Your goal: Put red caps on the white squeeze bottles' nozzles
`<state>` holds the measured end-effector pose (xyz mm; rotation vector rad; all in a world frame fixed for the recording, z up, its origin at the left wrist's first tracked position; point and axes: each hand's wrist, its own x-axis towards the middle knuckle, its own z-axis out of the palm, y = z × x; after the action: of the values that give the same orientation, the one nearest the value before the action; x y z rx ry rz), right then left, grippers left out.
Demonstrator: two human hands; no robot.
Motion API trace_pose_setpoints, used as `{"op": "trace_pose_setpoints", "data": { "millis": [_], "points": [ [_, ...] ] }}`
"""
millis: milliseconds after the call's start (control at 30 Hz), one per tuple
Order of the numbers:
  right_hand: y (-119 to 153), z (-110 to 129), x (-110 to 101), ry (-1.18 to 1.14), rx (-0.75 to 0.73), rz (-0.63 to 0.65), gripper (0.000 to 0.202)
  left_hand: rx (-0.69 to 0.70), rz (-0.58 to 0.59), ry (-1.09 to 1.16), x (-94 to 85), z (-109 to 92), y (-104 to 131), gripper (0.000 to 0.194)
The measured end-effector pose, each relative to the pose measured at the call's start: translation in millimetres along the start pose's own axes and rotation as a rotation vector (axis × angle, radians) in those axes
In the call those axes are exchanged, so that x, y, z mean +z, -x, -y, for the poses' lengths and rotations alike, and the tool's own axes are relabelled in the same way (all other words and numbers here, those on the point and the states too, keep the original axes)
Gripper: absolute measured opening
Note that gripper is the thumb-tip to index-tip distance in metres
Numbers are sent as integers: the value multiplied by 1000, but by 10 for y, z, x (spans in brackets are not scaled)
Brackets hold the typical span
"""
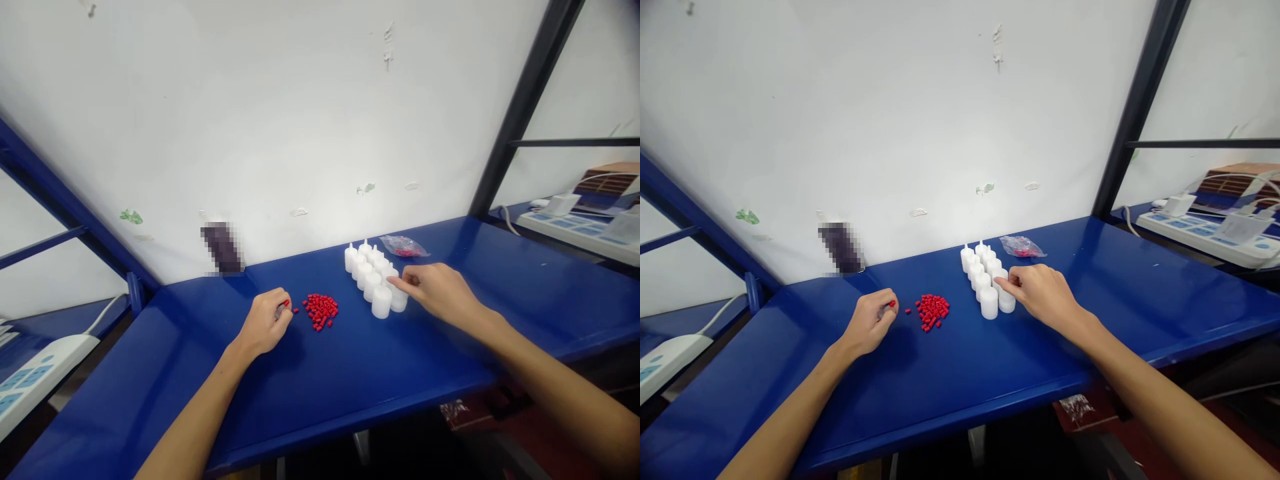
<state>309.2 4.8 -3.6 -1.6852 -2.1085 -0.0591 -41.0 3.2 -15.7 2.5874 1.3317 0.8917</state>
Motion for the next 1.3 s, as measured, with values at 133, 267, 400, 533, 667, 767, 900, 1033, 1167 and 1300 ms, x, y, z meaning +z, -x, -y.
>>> {"op": "trace_pose_setpoints", "data": {
  "millis": [133,267,400,533,667,767,900,1033,1167,1300],
  "points": [
    [52,59,-64,-58,21,-140,56,9,35,39,19,-49,5,22],
    [161,486,-135,-280,-145,-248,50,140,37,-40,88,-119,-3,31],
    [130,1039,5,-428,-313,221,40,175,16,-52,181,-167,14,39],
    [-23,1246,218,-442,-502,257,33,135,50,-8,188,-214,34,42],
    [-69,1170,275,-427,-662,167,32,58,169,148,77,-341,12,51],
    [-16,1098,301,-385,-790,84,34,10,321,388,-16,-473,-14,61],
    [95,1090,404,-284,-950,-55,36,-170,661,801,-106,-551,-12,68],
    [134,1091,374,-367,-963,-235,38,-369,808,1036,-246,-339,18,75],
    [72,1034,282,-336,-831,-182,35,-442,372,1119,-374,59,-23,52],
    [-7,1041,407,-116,-695,70,23,-400,26,1115,-271,249,-107,32]
  ]
}}
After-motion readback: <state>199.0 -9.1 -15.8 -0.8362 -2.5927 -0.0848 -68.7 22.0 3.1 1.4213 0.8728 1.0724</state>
